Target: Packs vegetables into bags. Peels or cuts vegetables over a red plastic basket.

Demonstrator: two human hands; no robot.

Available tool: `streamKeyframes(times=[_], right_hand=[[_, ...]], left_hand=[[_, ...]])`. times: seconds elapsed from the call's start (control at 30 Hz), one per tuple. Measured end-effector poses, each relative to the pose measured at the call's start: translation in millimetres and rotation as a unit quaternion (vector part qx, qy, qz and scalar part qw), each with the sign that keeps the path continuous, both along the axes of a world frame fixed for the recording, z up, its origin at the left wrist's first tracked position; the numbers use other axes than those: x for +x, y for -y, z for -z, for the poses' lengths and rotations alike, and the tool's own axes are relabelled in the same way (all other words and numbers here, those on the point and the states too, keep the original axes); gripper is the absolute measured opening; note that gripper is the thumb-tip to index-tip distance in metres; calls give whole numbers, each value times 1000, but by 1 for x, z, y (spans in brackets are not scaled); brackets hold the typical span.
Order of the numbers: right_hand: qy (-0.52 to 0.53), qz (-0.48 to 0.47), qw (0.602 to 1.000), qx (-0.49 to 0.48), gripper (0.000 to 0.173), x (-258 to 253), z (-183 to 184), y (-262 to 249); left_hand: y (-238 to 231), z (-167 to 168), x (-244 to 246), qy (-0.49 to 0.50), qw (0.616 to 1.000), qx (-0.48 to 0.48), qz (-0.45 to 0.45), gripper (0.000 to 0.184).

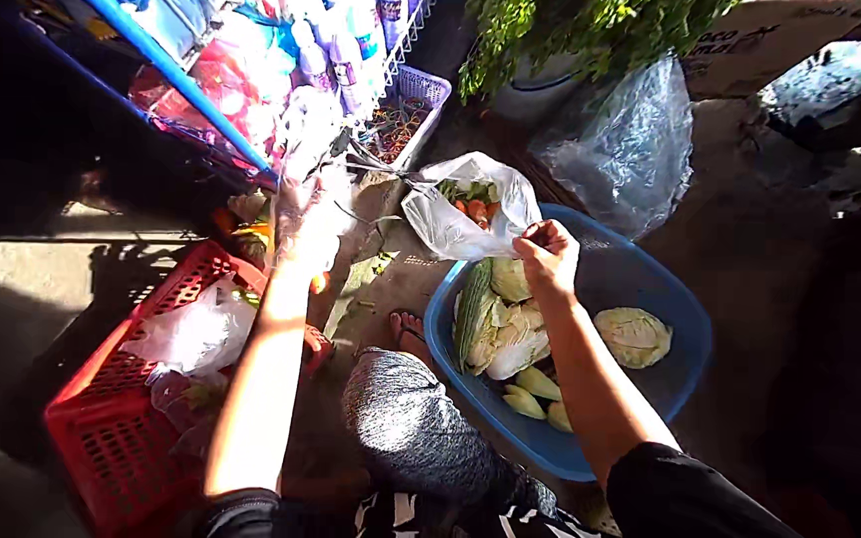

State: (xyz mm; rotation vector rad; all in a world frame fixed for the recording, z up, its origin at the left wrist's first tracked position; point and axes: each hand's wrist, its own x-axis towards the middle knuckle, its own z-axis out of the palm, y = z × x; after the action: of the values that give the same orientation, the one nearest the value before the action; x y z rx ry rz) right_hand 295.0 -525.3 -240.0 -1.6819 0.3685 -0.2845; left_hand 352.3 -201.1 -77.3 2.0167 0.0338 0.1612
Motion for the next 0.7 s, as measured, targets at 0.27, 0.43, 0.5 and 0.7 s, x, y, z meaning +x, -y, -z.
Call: streamKeyframes(times=[0.27,0.43,0.5,0.7], right_hand=[[26,-57,998,16,26,4,-12,-33],[10,-78,997,-26,21,4,-14,-45],[-40,-76,992,-89,22,4,-18,-48],[-119,-137,900,-397,61,-9,-94,-97]], left_hand=[[-209,-84,-148,64,979,-83,-175,27],[-316,-83,-255,-60,896,268,-348,37],[-356,-58,-289,-196,834,439,-269,29],[-333,-17,-284,-551,636,494,-219,47]])
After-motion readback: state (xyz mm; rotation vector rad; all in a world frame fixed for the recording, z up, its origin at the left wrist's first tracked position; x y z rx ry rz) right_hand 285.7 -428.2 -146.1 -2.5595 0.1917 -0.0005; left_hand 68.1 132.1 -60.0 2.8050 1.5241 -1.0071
